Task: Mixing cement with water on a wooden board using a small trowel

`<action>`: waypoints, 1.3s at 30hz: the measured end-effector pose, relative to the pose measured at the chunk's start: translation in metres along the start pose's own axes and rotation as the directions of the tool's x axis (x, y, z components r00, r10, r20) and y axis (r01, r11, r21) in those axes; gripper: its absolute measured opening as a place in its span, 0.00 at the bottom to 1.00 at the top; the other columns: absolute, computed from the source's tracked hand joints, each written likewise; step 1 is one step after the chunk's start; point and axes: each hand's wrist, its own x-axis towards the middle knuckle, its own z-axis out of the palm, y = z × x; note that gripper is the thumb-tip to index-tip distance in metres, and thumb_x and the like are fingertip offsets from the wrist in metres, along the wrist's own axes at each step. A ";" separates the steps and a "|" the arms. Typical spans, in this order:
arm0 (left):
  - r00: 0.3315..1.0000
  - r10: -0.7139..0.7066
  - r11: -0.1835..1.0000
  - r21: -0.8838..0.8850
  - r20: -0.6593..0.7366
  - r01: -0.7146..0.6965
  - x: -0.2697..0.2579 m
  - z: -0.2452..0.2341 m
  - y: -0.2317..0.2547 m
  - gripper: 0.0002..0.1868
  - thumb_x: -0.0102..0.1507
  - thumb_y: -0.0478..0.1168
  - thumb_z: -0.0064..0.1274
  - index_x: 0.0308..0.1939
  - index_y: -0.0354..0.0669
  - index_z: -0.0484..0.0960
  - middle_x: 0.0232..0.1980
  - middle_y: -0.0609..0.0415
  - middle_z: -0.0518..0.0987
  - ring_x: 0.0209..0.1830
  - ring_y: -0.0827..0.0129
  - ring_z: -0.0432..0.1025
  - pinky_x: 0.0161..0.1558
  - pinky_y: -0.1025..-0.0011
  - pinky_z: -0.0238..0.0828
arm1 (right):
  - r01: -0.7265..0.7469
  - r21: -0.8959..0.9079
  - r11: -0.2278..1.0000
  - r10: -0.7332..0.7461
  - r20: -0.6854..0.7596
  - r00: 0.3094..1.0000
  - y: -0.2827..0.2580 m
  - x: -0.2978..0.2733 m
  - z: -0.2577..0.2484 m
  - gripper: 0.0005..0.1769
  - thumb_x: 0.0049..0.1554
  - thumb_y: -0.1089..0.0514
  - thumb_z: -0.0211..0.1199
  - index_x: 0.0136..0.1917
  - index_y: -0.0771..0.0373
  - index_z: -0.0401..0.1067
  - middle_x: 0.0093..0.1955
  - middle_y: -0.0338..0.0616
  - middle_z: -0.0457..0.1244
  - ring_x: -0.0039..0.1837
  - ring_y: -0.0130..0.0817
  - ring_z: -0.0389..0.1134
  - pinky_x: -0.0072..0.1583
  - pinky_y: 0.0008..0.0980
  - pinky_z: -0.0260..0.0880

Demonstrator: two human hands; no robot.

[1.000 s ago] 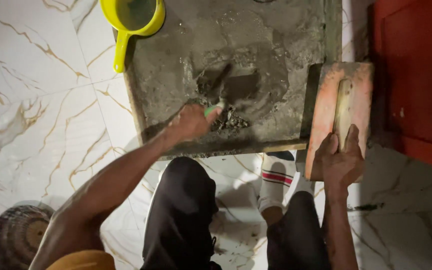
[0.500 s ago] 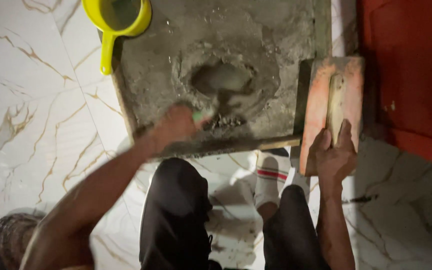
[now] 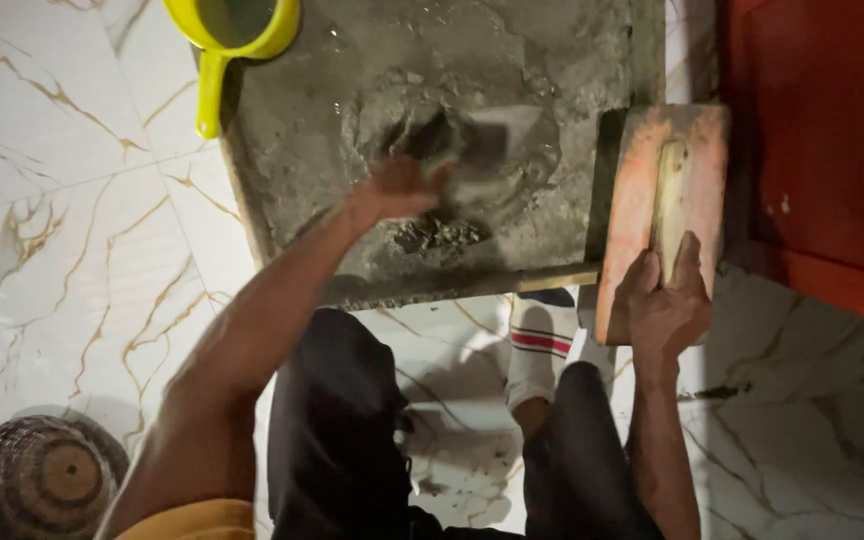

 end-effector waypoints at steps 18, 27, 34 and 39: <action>0.973 0.078 0.911 0.413 -0.218 0.020 0.066 -0.053 0.023 0.45 0.71 0.74 0.30 0.46 0.32 0.81 0.47 0.37 0.79 0.34 0.53 0.74 0.37 0.49 0.74 | 0.190 0.035 0.981 -0.191 0.024 0.981 0.002 0.005 -0.009 0.24 0.69 0.57 0.63 0.71 0.78 0.69 0.53 0.64 0.70 0.44 0.56 0.71 0.45 0.44 0.70; 0.949 0.238 0.554 0.831 -0.207 0.042 0.112 -0.073 0.014 0.42 0.75 0.75 0.29 0.61 0.39 0.75 0.41 0.41 0.77 0.28 0.61 0.71 0.28 0.60 0.78 | 0.099 0.075 0.992 -0.103 0.046 0.994 -0.009 0.005 -0.011 0.25 0.65 0.61 0.66 0.71 0.78 0.70 0.51 0.66 0.71 0.44 0.58 0.71 0.46 0.45 0.70; 0.917 0.297 0.388 0.843 0.268 -0.372 0.033 -0.061 -0.038 0.22 0.67 0.58 0.41 0.50 0.46 0.78 0.51 0.53 0.68 0.42 0.61 0.66 0.38 0.62 0.74 | 0.140 0.023 0.990 -0.141 0.009 0.990 -0.019 0.010 -0.017 0.24 0.66 0.60 0.67 0.70 0.79 0.72 0.53 0.67 0.71 0.44 0.58 0.72 0.46 0.45 0.71; 0.959 0.130 0.603 0.747 0.253 -0.279 0.022 -0.124 -0.052 0.28 0.70 0.63 0.46 0.61 0.46 0.75 0.40 0.50 0.81 0.29 0.63 0.75 0.37 0.66 0.78 | 0.184 0.107 0.977 -0.183 -0.024 0.983 -0.010 0.004 -0.013 0.23 0.69 0.62 0.65 0.70 0.82 0.70 0.56 0.68 0.70 0.50 0.57 0.73 0.50 0.44 0.72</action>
